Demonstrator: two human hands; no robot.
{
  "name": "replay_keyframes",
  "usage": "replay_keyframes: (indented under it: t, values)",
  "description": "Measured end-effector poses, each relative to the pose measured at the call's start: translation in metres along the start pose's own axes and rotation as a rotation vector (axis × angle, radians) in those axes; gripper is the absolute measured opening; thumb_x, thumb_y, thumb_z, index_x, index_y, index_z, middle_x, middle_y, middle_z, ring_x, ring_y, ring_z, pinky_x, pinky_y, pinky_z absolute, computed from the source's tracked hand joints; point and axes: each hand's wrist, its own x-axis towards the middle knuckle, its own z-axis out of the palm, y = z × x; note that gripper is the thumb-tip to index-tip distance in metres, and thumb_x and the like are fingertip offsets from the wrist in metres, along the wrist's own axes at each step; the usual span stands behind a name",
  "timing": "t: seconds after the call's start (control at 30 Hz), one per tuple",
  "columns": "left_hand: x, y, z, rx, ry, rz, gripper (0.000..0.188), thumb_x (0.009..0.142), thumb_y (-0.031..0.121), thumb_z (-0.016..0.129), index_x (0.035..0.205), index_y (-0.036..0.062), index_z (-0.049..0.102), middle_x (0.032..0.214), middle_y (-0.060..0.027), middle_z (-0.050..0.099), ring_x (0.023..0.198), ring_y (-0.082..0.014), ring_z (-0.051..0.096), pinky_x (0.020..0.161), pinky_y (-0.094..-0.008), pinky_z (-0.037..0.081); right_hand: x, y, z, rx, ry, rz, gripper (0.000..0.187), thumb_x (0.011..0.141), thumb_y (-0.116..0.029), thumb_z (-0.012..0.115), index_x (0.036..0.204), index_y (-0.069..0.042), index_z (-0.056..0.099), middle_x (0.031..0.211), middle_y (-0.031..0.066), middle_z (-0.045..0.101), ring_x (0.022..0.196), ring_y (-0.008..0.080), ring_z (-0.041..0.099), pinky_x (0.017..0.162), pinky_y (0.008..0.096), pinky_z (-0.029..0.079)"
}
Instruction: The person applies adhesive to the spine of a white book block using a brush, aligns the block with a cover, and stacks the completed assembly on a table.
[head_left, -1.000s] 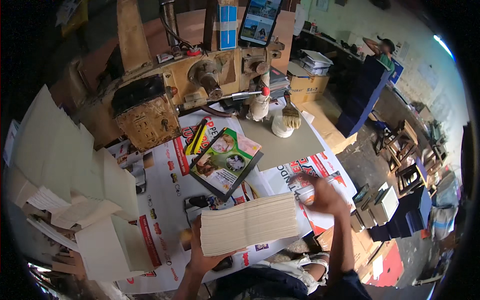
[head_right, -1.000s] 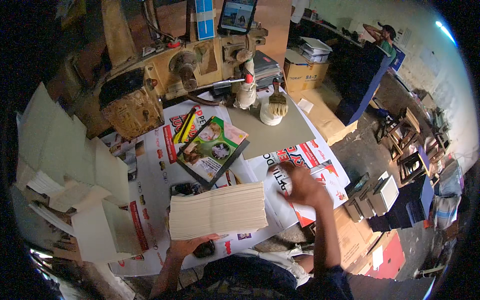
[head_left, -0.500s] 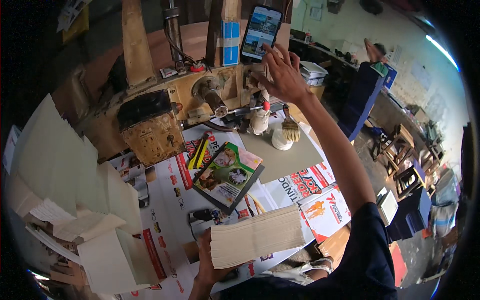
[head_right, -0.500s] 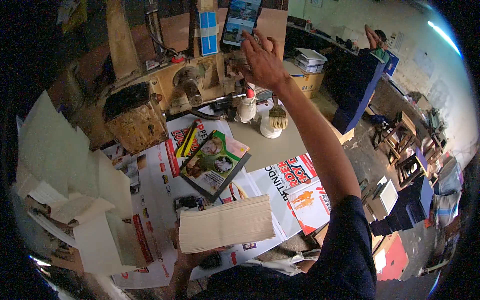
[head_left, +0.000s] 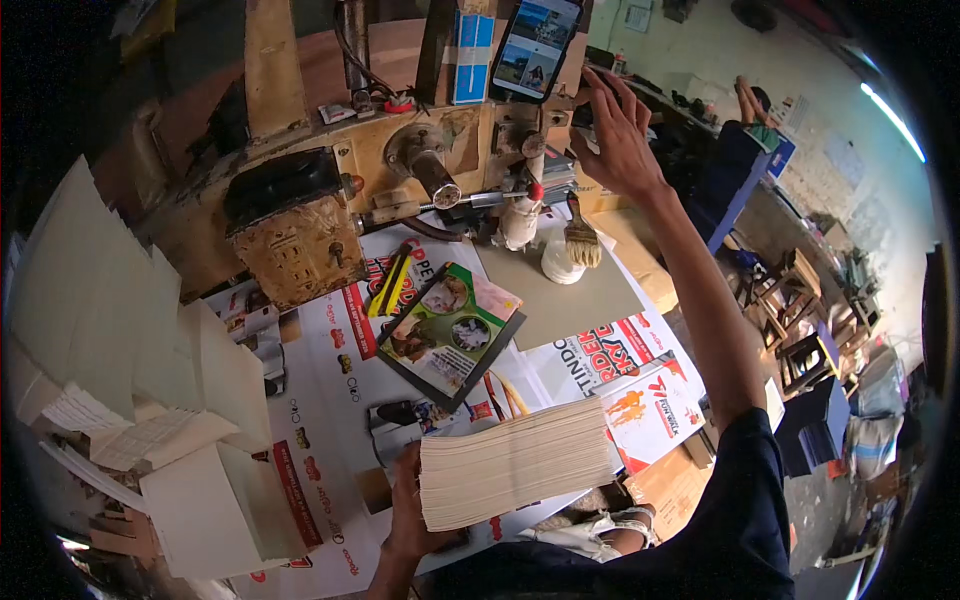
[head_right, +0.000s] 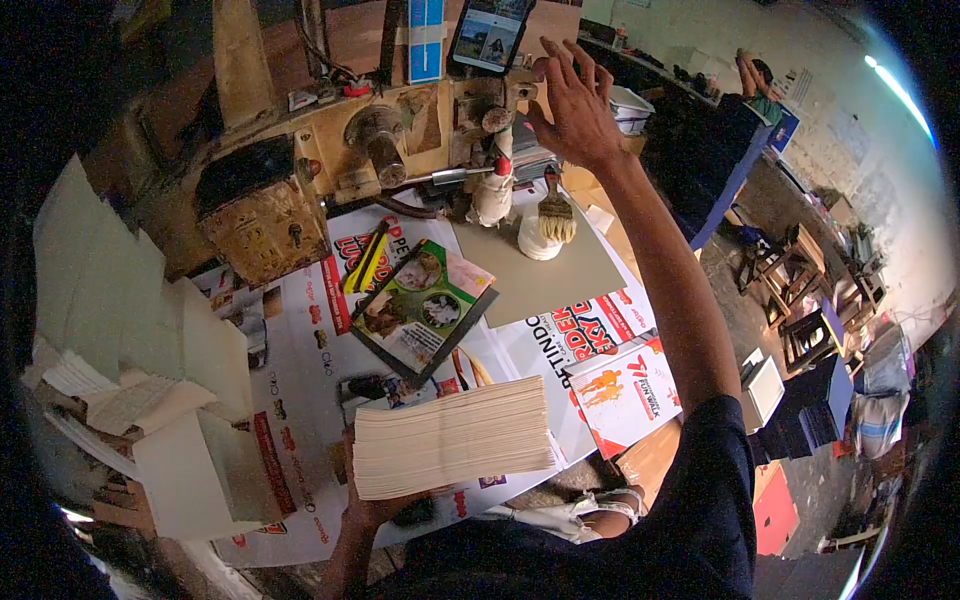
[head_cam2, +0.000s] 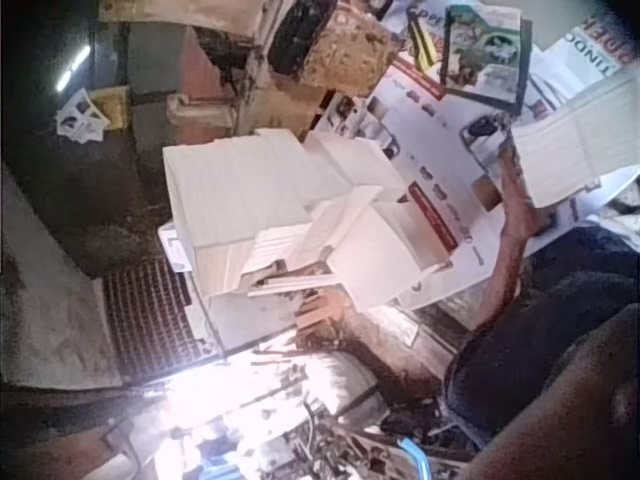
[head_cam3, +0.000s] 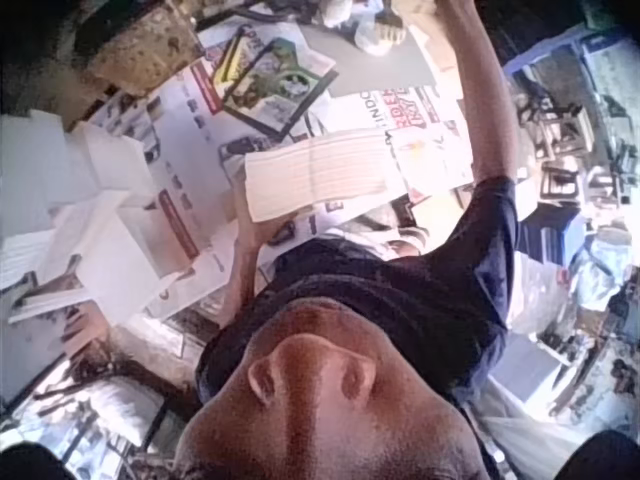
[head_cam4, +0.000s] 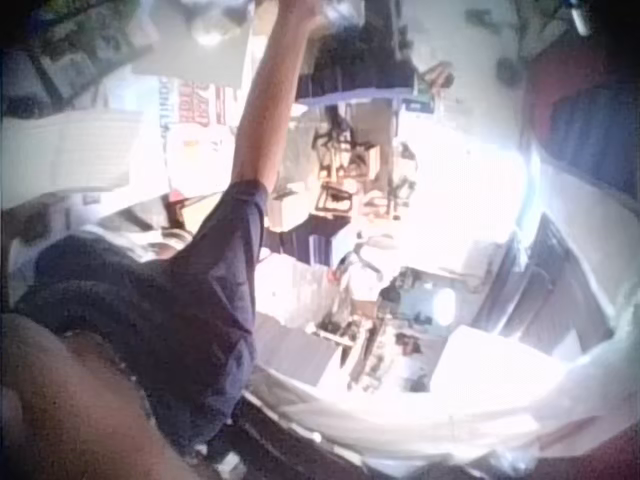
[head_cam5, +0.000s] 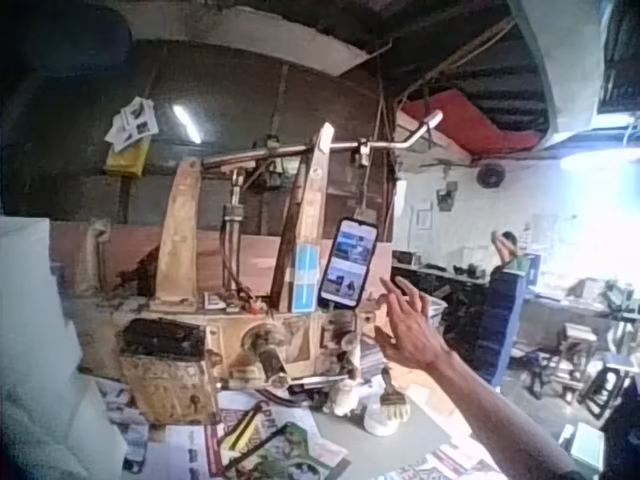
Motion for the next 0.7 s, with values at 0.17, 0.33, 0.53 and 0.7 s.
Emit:
replay_keyframes:
  t: [0.17,0.33,0.53,0.7]
  values:
    - [0.005,0.009,-0.003,-0.122,0.055,-0.070,0.105,0.062,0.026,0.095,0.141,-0.0015,0.031,0.129,-0.0189,0.050,0.115,-0.0299,0.056,0.098,-0.0424,0.046,0.000,0.000,-0.001,-0.045,-0.020,-0.053,0.052,0.086,-0.022,0.066,0.131,-0.005,0.046,0.157,0.0138,0.033,0.146,0.0369,0.027,0.112,0.0542,0.024]
    - [0.003,0.006,-0.002,-0.091,0.050,-0.043,0.105,0.062,0.024,0.094,0.141,-0.0014,0.031,0.128,-0.0176,0.050,0.116,-0.0284,0.055,0.100,-0.0420,0.045,0.004,-0.005,0.001,-0.038,-0.020,-0.069,0.051,0.086,-0.022,0.067,0.130,-0.006,0.047,0.157,0.0137,0.033,0.145,0.0367,0.027,0.112,0.0547,0.023]
    - [0.001,0.006,-0.004,0.075,-0.018,-0.005,0.102,0.063,0.020,0.092,0.141,-0.0011,0.030,0.128,-0.0208,0.050,0.117,-0.0340,0.055,0.102,-0.0428,0.044,0.004,-0.011,0.008,-0.025,-0.039,-0.056,0.048,0.086,-0.020,0.068,0.129,-0.010,0.050,0.158,0.0113,0.033,0.146,0.0357,0.026,0.113,0.0518,0.022]
    - [0.002,0.005,-0.001,-0.019,-0.017,-0.061,0.101,0.062,0.018,0.092,0.141,0.0018,0.031,0.128,-0.0228,0.051,0.117,-0.0382,0.056,0.102,-0.0445,0.045,0.005,-0.012,0.009,-0.034,-0.038,-0.059,0.055,0.085,-0.020,0.070,0.133,-0.009,0.047,0.158,0.0100,0.034,0.145,0.0359,0.027,0.114,0.0510,0.022]
